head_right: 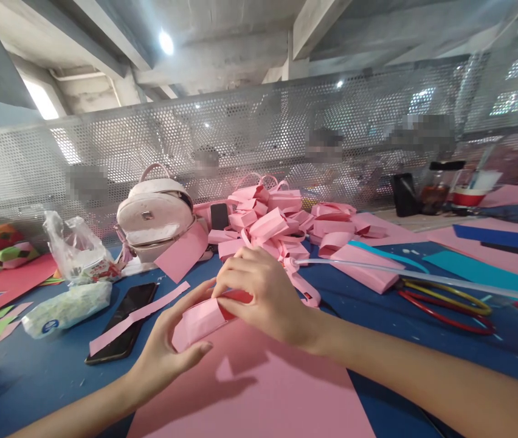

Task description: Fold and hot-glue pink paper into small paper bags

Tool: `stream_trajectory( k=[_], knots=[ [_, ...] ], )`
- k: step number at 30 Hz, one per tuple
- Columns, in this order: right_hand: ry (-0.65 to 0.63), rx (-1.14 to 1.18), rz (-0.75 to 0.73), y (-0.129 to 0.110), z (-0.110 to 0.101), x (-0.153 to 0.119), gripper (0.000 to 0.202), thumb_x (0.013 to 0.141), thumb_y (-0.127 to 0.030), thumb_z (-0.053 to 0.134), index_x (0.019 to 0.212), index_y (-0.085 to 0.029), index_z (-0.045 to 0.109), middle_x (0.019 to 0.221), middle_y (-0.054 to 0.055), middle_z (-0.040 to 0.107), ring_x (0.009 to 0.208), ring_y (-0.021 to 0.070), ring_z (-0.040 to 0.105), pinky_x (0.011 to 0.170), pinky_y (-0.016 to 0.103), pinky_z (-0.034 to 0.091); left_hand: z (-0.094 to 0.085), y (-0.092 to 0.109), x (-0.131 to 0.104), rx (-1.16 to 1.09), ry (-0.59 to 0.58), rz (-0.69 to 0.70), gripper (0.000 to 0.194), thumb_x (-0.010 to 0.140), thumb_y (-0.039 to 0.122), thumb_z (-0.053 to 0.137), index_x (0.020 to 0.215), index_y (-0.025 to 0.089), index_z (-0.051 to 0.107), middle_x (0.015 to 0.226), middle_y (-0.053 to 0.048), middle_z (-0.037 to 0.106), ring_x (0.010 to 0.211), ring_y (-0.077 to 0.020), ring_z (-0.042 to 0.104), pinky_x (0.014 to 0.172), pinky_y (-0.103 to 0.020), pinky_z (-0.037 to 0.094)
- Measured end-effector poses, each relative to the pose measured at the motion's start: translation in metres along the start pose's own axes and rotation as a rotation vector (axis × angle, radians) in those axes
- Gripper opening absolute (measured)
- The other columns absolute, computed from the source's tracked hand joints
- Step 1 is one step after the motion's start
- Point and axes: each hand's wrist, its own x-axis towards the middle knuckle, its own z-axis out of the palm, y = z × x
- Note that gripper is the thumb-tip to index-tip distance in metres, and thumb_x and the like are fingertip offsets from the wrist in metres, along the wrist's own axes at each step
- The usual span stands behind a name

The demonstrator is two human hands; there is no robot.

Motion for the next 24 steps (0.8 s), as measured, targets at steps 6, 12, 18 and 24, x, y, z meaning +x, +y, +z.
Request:
stream_trajectory(
  k=[6, 12, 18, 24],
  knots=[
    [-0.033, 0.028, 0.105, 0.002, 0.002, -0.001, 0.016, 0.083, -0.004, 0.073, 0.081, -0.019, 0.071, 0.079, -0.002, 0.073, 0.077, 0.0163, 0.062, 0.078, 0.031, 0.043, 0.001, -0.001, 0.006, 0.099, 0.051, -0.037, 0.037, 0.082, 0.022, 0.076, 0.118, 0.026, 0.071, 0.112, -0.002, 0.078, 0.098, -0.0233, 0.073, 0.088, -0.031, 0.054],
    [-0.114, -0.034, 0.120, 0.004, 0.001, 0.002, 0.017, 0.081, -0.003, 0.072, 0.081, -0.019, 0.071, 0.080, -0.002, 0.073, 0.076, 0.0158, 0.062, 0.075, 0.030, 0.042, -0.007, -0.010, 0.012, 0.133, 0.043, 0.137, 0.044, 0.084, 0.014, 0.075, 0.124, 0.030, 0.065, 0.120, 0.000, 0.076, 0.106, -0.0187, 0.072, 0.091, -0.025, 0.056],
    [-0.133, -0.002, 0.208, 0.004, -0.001, 0.001, 0.014, 0.084, -0.006, 0.067, 0.083, -0.020, 0.069, 0.079, -0.003, 0.071, 0.071, 0.0122, 0.061, 0.069, 0.025, 0.043, -0.012, -0.019, 0.013, 0.214, 0.127, 0.378, 0.049, 0.092, 0.014, 0.069, 0.138, 0.027, 0.056, 0.132, -0.008, 0.068, 0.122, -0.0204, 0.066, 0.103, -0.030, 0.052],
    [-0.135, 0.032, 0.257, 0.003, -0.002, 0.000, 0.013, 0.085, -0.009, 0.064, 0.082, -0.021, 0.067, 0.079, -0.005, 0.071, 0.071, 0.0111, 0.061, 0.069, 0.023, 0.043, -0.021, -0.024, 0.018, 0.365, 0.071, 0.601, 0.042, 0.094, 0.010, 0.066, 0.133, 0.025, 0.063, 0.132, -0.013, 0.065, 0.114, -0.0202, 0.069, 0.090, -0.028, 0.057]
  ],
)
